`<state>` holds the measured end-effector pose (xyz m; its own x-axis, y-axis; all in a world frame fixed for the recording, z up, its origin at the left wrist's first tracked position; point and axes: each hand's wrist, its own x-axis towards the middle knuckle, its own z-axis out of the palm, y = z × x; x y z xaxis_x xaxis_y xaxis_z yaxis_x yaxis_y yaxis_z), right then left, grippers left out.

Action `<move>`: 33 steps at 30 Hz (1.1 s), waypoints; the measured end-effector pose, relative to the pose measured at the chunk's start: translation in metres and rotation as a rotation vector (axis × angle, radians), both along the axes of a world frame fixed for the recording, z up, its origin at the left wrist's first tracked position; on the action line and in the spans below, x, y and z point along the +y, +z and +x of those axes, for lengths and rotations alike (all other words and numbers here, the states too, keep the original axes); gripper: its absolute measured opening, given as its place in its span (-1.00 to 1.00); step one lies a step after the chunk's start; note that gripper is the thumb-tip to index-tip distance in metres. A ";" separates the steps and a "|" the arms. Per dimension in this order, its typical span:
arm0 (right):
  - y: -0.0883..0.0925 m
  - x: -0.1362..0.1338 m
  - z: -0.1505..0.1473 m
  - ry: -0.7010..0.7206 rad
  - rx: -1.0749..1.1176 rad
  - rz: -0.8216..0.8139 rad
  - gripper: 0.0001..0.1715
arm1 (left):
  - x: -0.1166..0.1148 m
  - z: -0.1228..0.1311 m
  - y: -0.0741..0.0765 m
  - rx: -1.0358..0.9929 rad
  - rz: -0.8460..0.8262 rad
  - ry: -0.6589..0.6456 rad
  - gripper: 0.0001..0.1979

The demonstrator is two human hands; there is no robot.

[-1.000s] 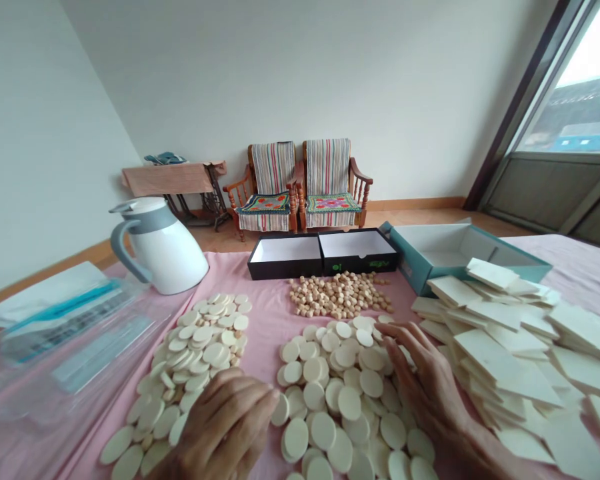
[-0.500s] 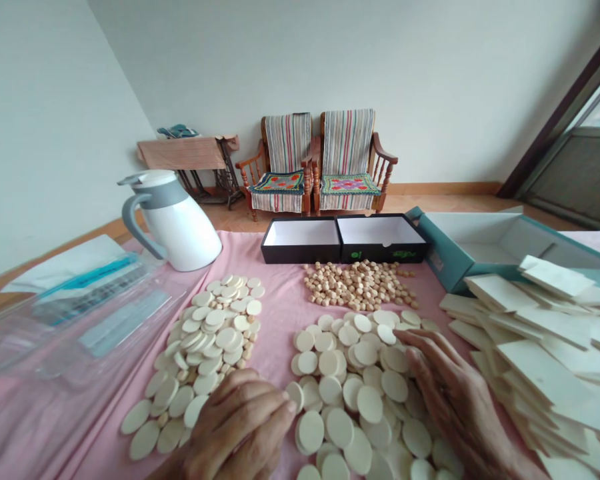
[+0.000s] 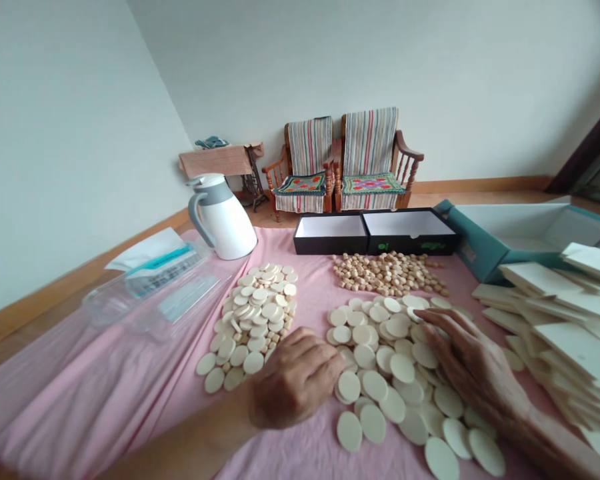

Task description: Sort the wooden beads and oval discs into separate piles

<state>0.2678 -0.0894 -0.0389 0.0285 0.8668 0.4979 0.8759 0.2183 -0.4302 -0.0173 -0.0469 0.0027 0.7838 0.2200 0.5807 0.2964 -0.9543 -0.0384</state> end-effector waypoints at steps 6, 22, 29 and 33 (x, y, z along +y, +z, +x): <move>-0.004 0.000 0.001 -0.008 -0.021 0.006 -0.64 | 0.005 -0.002 -0.008 0.050 -0.019 0.026 -0.89; -0.012 0.000 0.015 -0.052 -0.092 0.072 -0.71 | 0.030 0.002 -0.017 0.196 -0.084 -0.075 -0.88; -0.015 0.000 0.026 -0.090 -0.188 0.139 -0.71 | 0.031 0.000 -0.017 0.216 -0.106 -0.028 -0.90; -0.015 0.001 0.025 -0.099 -0.191 0.142 -0.70 | 0.029 0.000 -0.015 0.237 -0.088 -0.042 -0.92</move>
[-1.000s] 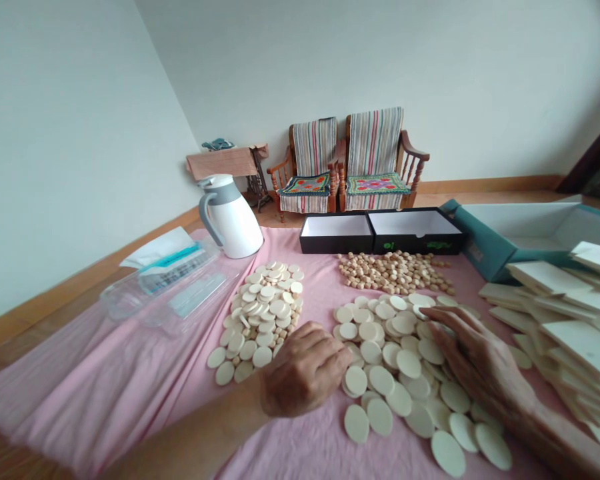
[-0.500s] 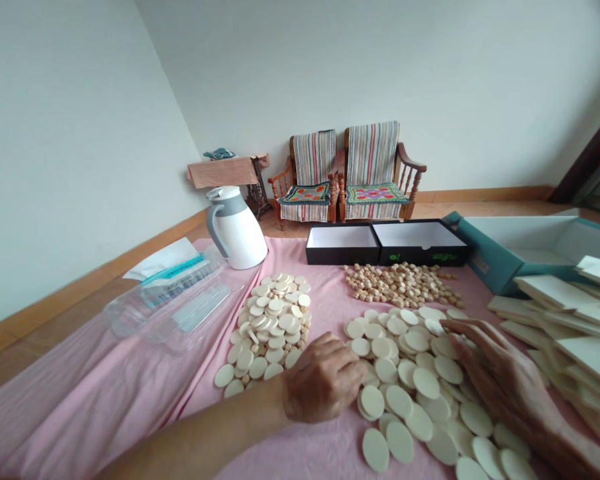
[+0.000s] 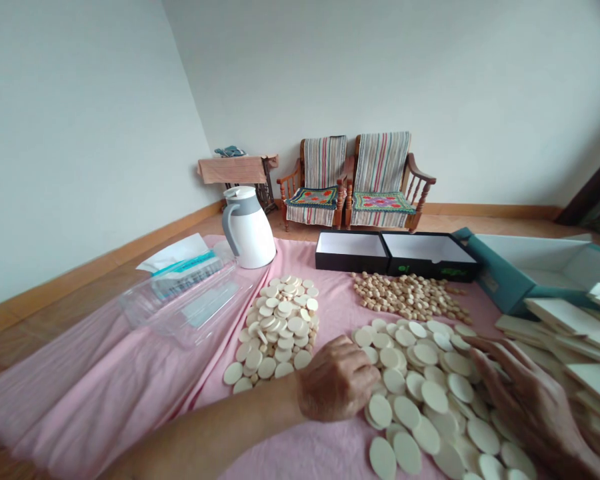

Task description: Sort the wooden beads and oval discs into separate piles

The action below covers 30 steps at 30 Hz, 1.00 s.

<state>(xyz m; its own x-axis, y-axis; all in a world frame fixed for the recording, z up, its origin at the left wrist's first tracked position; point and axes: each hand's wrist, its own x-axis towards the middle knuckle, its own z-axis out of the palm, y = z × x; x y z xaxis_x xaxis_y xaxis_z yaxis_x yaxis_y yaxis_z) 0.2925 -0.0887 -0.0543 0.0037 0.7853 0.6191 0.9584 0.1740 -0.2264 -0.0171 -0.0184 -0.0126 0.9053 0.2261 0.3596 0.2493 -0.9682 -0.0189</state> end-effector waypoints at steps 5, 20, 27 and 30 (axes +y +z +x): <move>0.001 -0.001 -0.002 0.005 0.043 -0.048 -0.75 | -0.003 0.002 0.005 0.017 0.043 -0.029 -0.92; 0.061 0.013 -0.093 0.036 0.116 -0.113 -0.73 | -0.006 -0.101 0.023 -0.275 -0.052 0.180 -0.86; 0.050 0.049 -0.187 0.380 0.088 -0.446 -0.74 | 0.034 -0.127 0.002 -0.618 -0.228 0.455 -0.85; 0.042 0.070 -0.210 0.373 0.088 -0.484 -0.71 | 0.035 -0.129 -0.005 -0.634 -0.238 0.440 -0.84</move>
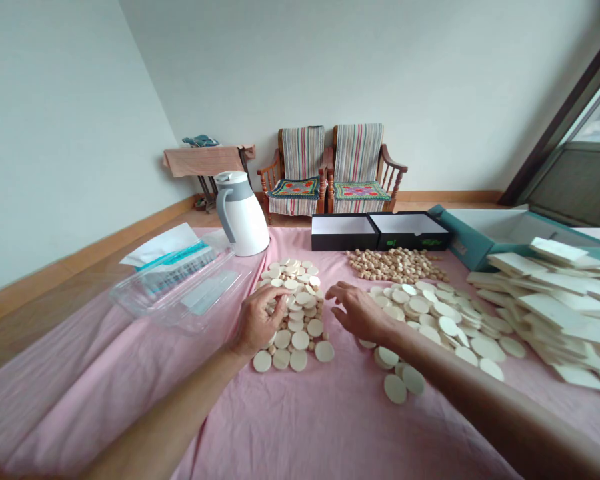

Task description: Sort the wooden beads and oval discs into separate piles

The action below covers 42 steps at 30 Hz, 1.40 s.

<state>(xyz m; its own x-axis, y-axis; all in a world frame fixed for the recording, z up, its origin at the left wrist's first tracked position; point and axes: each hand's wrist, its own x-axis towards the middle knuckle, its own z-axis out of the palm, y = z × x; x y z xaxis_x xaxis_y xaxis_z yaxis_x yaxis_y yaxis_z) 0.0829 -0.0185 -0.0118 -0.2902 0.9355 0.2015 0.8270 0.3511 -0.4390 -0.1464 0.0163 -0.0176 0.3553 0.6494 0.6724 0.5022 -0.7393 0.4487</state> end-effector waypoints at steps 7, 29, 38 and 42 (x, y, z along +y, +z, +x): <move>-0.016 0.023 -0.020 -0.016 0.001 0.023 -0.78 | 0.000 -0.002 -0.005 -0.008 -0.017 -0.007 -0.84; 0.013 0.059 0.025 -0.151 -0.181 0.094 -0.74 | 0.007 0.000 -0.011 0.084 -0.055 -0.058 -0.84; -0.006 0.057 -0.009 -0.043 -0.184 0.038 -0.79 | 0.007 0.000 -0.012 0.108 -0.050 -0.041 -0.84; 0.005 0.065 0.023 -0.207 -0.236 0.057 -0.79 | 0.008 0.001 -0.011 0.118 -0.019 -0.043 -0.83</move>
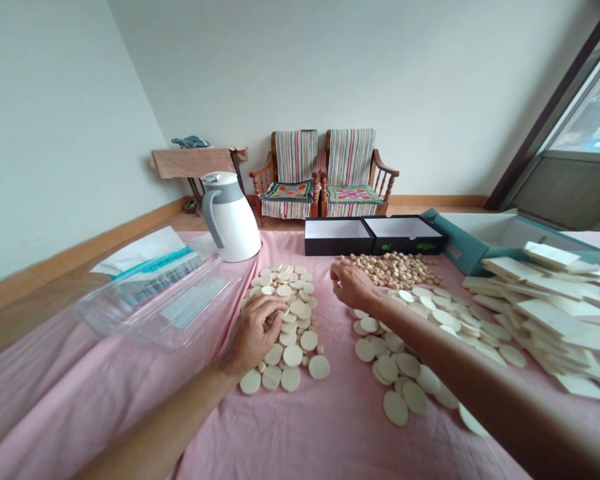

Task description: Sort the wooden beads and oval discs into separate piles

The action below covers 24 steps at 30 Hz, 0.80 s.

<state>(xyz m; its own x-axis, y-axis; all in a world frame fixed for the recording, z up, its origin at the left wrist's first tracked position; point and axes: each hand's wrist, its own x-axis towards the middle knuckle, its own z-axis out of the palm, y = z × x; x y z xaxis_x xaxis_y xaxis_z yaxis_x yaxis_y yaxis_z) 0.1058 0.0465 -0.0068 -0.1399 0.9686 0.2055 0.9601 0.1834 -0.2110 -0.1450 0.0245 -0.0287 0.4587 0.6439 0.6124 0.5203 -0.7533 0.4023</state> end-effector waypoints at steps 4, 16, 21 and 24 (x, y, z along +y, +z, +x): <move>0.010 0.006 0.022 -0.156 -0.020 0.139 -0.74 | 0.001 0.001 0.001 0.001 0.025 -0.022 -0.84; 0.000 -0.019 -0.050 0.374 0.348 -0.037 -0.71 | 0.002 0.001 0.002 0.014 0.047 -0.074 -0.84; -0.001 -0.024 -0.056 0.321 0.340 -0.025 -0.79 | 0.004 0.000 -0.001 0.030 0.046 -0.074 -0.83; 0.000 -0.025 -0.058 0.265 0.320 -0.061 -0.75 | 0.005 0.000 -0.003 0.036 0.042 -0.075 -0.82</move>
<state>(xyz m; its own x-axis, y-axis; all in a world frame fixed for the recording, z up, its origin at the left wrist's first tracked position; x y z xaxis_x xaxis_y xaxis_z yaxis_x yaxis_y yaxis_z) 0.0480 0.0217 -0.0071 -0.3245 0.9194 0.2224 0.7656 0.3934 -0.5091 -0.1454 0.0293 -0.0313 0.5269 0.5804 0.6209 0.4748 -0.8069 0.3514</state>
